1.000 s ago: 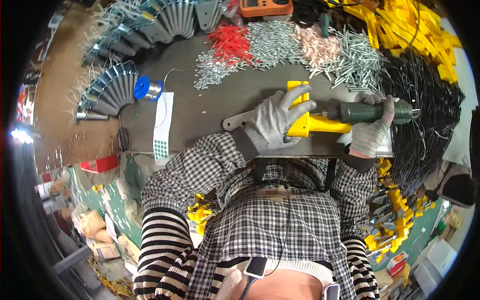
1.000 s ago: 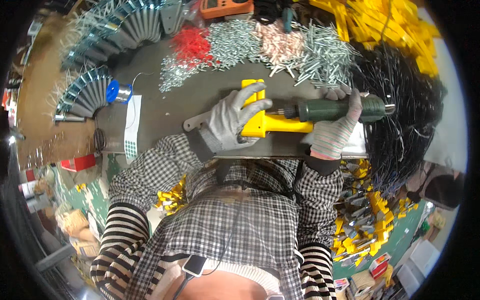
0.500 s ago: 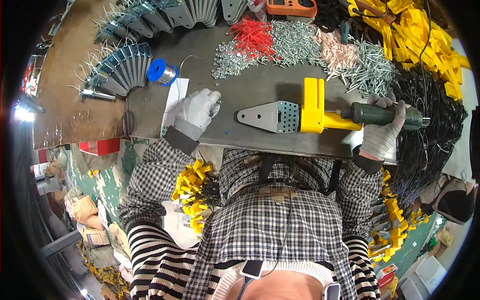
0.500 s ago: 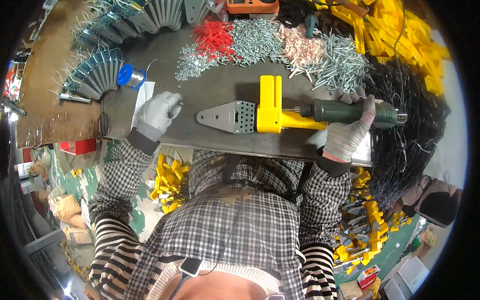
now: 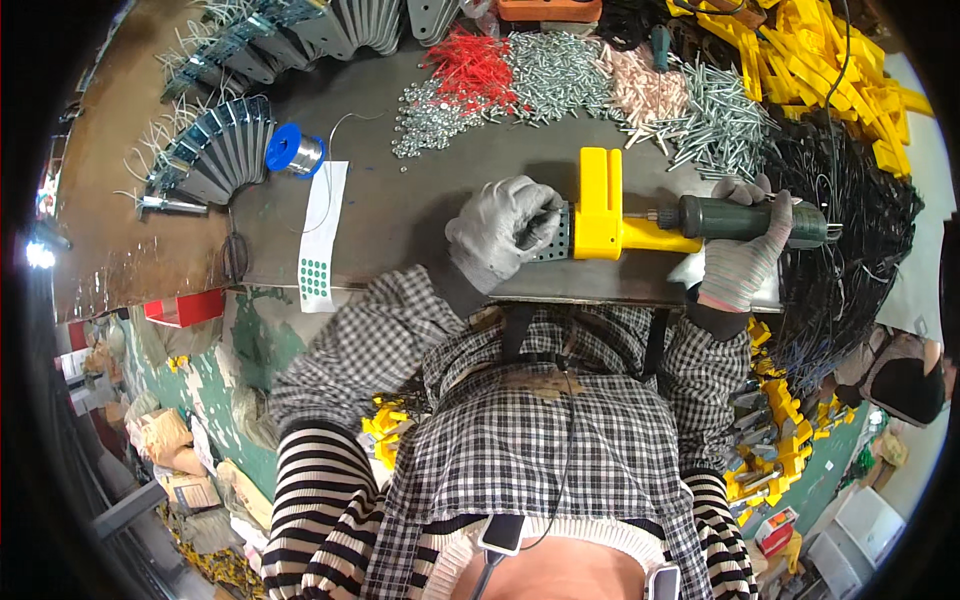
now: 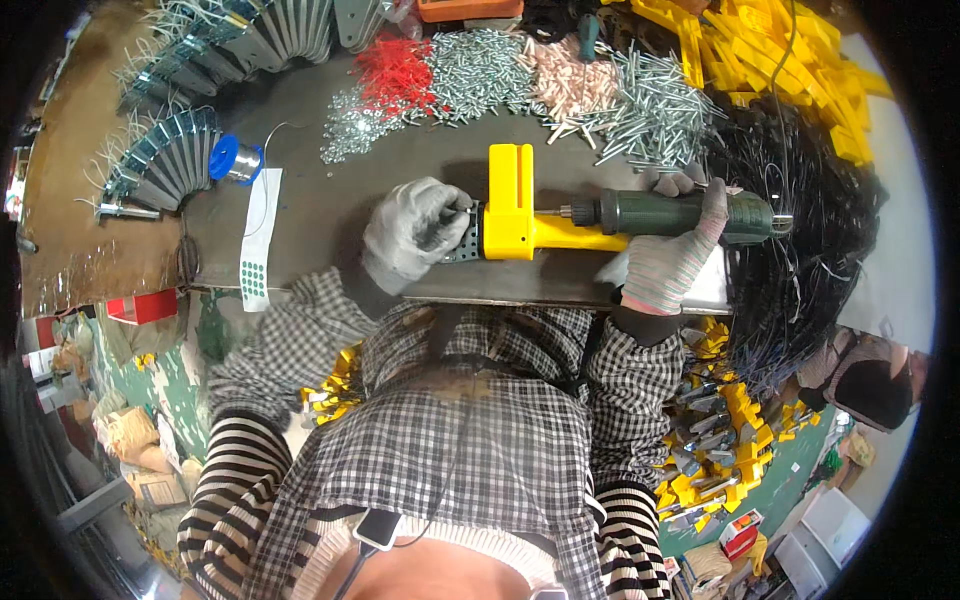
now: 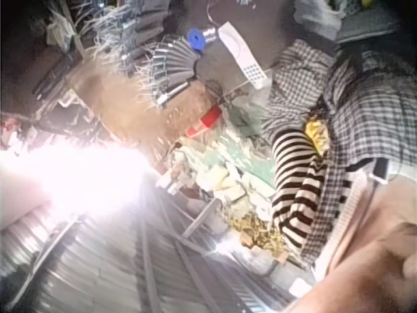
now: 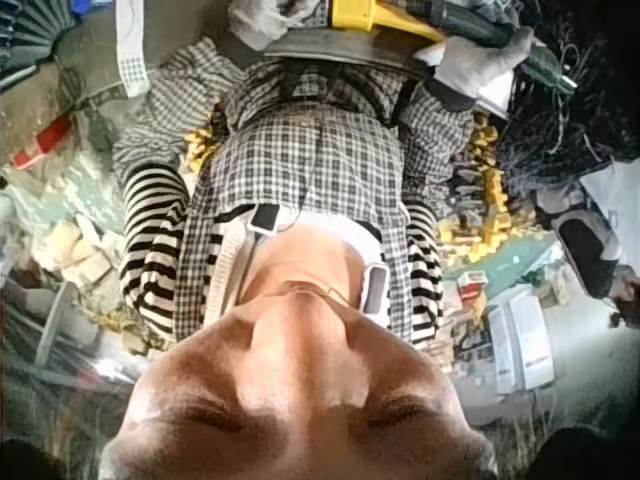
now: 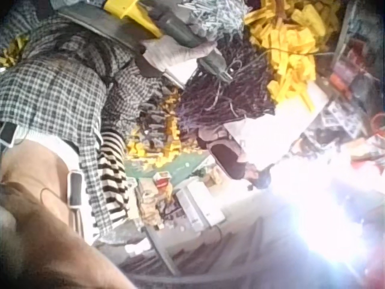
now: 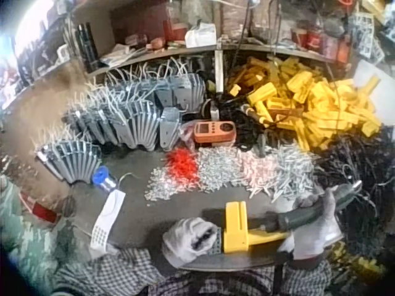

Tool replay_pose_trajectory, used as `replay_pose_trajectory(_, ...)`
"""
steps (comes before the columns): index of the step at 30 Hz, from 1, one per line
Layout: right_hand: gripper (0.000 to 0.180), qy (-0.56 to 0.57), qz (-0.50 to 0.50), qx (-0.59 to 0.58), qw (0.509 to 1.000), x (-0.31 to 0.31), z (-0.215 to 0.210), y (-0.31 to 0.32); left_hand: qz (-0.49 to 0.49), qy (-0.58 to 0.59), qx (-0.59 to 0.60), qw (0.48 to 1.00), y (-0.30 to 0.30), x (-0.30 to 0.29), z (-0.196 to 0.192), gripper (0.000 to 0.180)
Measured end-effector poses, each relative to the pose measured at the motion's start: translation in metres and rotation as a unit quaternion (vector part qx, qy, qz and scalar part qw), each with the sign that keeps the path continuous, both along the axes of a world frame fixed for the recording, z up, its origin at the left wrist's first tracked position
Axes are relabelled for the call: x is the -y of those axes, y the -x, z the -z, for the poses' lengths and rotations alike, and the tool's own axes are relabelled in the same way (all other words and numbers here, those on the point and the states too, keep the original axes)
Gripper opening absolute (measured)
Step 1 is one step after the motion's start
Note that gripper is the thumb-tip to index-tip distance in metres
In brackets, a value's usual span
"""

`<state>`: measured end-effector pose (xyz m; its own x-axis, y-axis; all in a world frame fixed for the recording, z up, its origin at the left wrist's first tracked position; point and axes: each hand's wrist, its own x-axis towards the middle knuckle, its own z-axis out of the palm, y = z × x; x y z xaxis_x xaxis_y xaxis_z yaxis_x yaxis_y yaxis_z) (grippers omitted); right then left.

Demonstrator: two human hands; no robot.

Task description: The person assembles wires and metal plates into yellow plastic housings, securing them with screws using an electric screwdriver and soldering them with a soldering iron and soldering wire.

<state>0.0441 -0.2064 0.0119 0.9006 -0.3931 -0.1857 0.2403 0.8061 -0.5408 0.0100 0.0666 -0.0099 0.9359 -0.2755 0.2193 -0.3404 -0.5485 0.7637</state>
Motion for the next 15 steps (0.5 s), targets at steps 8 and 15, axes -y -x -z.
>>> replay_pose_trajectory(8, 0.035, -0.018, 0.004, -0.008, 1.0, 0.003, 0.005, 0.0, -0.046, 0.002, 0.077, 0.996, 0.003, 0.01, 0.014, 0.018)
replay_pose_trajectory(15, 0.031, -0.01, 0.013, 0.013, 1.0, 0.008, 0.013, 0.003, -0.041, -0.059, 0.09, 0.993, 0.003, 0.009, 0.009, 0.019)
